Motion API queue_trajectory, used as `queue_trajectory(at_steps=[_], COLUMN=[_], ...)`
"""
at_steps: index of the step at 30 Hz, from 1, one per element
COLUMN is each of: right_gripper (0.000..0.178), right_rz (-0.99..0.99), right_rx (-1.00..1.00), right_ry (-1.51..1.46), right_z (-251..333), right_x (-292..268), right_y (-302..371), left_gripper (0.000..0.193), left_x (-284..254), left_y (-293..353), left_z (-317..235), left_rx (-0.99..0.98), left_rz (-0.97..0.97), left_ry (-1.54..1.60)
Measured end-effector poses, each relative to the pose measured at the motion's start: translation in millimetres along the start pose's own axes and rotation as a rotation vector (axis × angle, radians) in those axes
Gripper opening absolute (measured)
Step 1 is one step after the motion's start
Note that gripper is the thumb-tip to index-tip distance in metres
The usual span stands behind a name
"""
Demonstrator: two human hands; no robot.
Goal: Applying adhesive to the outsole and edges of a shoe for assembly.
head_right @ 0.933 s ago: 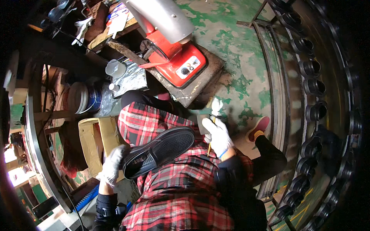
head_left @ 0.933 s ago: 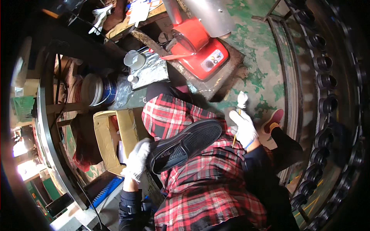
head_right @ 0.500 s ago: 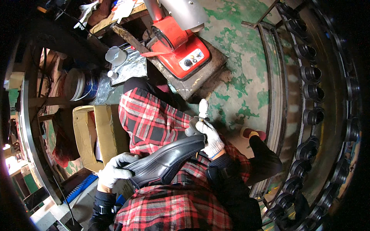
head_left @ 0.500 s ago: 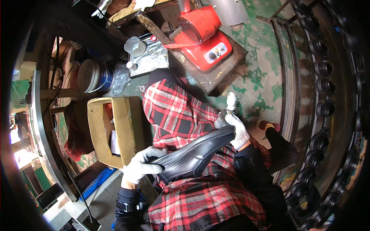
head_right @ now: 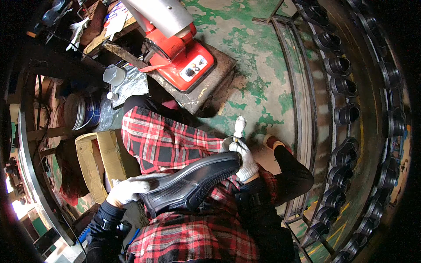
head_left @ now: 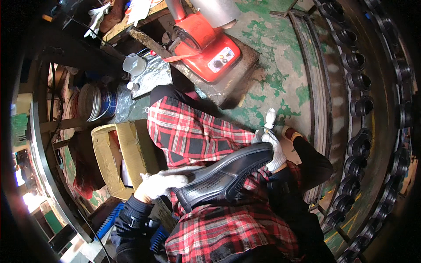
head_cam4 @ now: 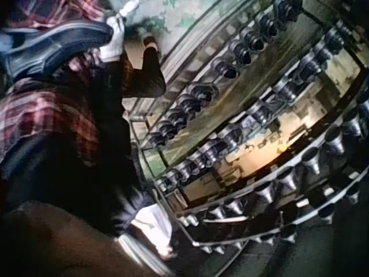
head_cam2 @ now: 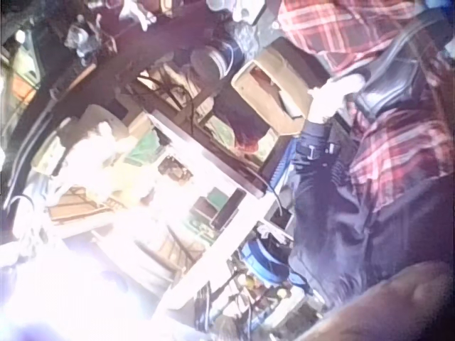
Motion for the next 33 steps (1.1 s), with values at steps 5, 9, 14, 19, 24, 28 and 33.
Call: queue_trajectory(at_steps=[5,9,14,19,24,28,33], right_gripper=[0.016,0.015,0.021,0.016,0.011,0.009,0.006], right_rz=[0.114,0.160,-0.005,-0.115,-0.158,-0.087,-0.348], right_rx=[-0.179,-0.139,-0.120,-0.193,-0.104,-0.260,-0.374], right_ry=[0.239,0.141,0.183,0.482,0.371,0.546,0.346], right_z=[16,22,31,42,35,32,32], right_x=[-30,-36,-26,-11,-9,-9,6], right_y=[11,22,45,50,42,28,8], left_gripper=[0.033,0.050,0.065,0.064,0.070,0.099,0.080], left_x=[-4,7,6,13,23,44,40], left_y=[-15,-27,-46,-51,-34,-17,-31], left_z=[-30,-51,-51,-68,-116,-141,-105], left_rx=[0.389,0.265,0.552,0.613,-0.079,0.253,0.163], left_rz=[0.200,0.334,0.478,0.454,0.155,-0.057,-0.052], left_ry=[-0.144,0.081,0.012,-0.002,-0.340,-0.812,-0.621])
Point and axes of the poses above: each hand's wrist, its own y-axis away from the middle knuckle, its own x-axis out of the palm, z = x × y, the point moved 2 cm from there along -y, towards the middle knuckle, and after that the axes turned 5 degrees about -x, right-handed, at the moved point
